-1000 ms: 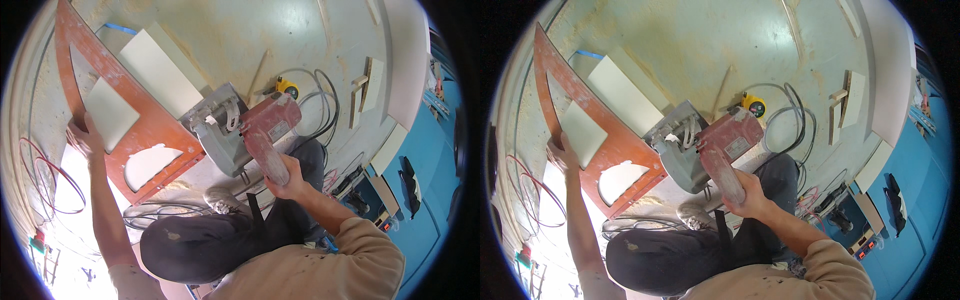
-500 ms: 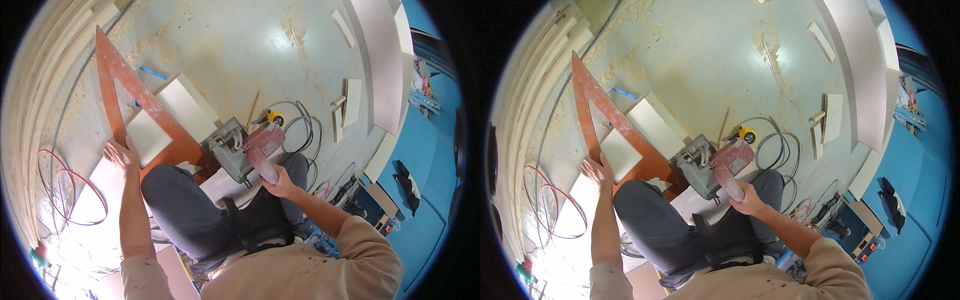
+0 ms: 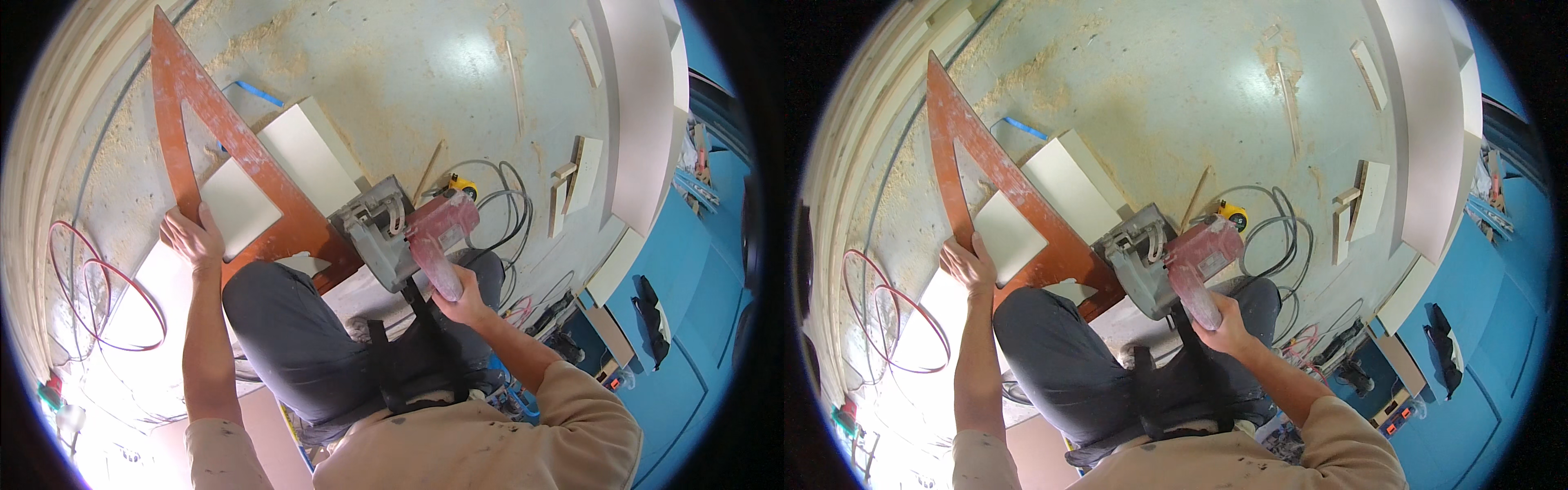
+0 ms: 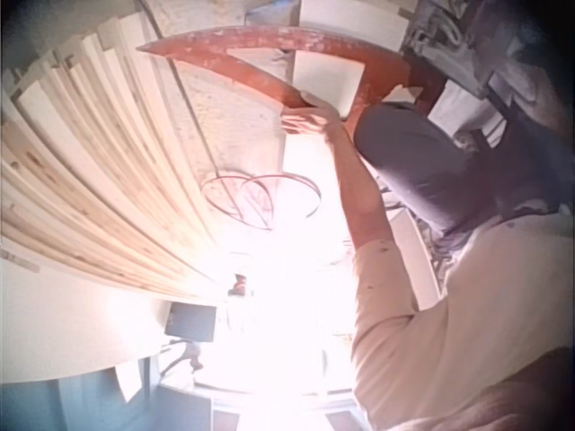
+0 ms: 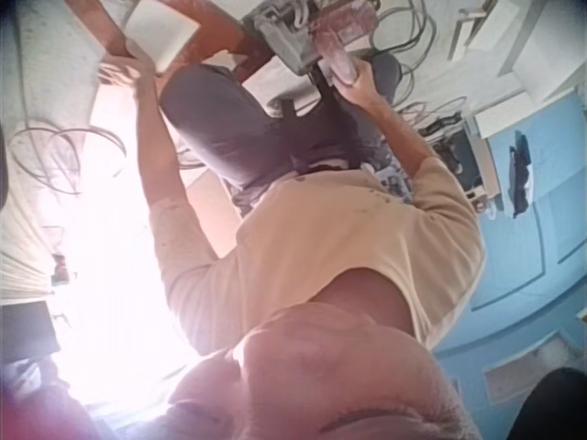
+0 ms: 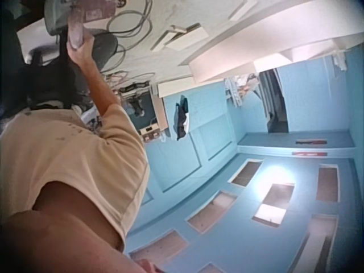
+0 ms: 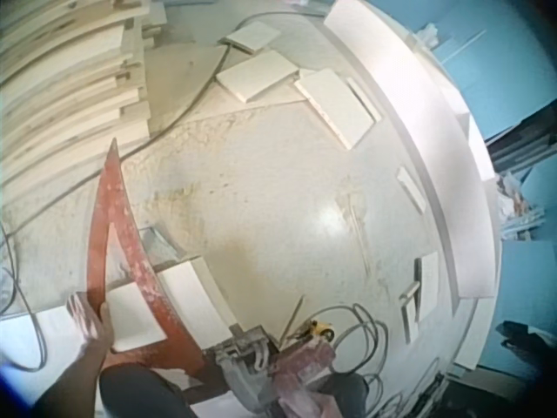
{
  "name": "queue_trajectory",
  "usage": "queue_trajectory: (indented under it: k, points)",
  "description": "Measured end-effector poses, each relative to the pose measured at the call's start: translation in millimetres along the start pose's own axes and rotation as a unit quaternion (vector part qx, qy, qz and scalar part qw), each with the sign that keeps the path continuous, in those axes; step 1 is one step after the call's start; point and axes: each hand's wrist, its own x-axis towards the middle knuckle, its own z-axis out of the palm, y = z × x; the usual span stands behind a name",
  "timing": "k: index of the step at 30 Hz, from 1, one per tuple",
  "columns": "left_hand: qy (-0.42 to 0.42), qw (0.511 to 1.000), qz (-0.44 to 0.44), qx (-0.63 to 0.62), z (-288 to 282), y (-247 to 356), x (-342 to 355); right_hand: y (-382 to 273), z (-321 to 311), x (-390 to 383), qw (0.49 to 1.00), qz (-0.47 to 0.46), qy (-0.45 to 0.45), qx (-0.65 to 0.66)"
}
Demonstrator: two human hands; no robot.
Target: The person measures and marks a white board with a tape measure and pencil, then uses a circular saw to cut the board. They repeat the process with another piece of wood, measuring, marking, and cutting it.
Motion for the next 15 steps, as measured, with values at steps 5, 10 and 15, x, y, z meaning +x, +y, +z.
queue_trajectory:
  k: [5, 10, 15]
  points:
    - [-0.014, 1.000, -0.010, 0.004, -1, 1, -3, -9, -2, 10, 1.000, -0.007, -0.002, -0.003]
    - [-0.016, 1.000, -0.020, -0.010, -5, 5, -2, -18, -2, 22, 1.000, -0.018, 0.004, -0.002]
    - [0.017, 0.999, -0.007, -0.033, -7, 9, 3, -34, 0, 43, 1.000, -0.010, -0.004, 0.017]
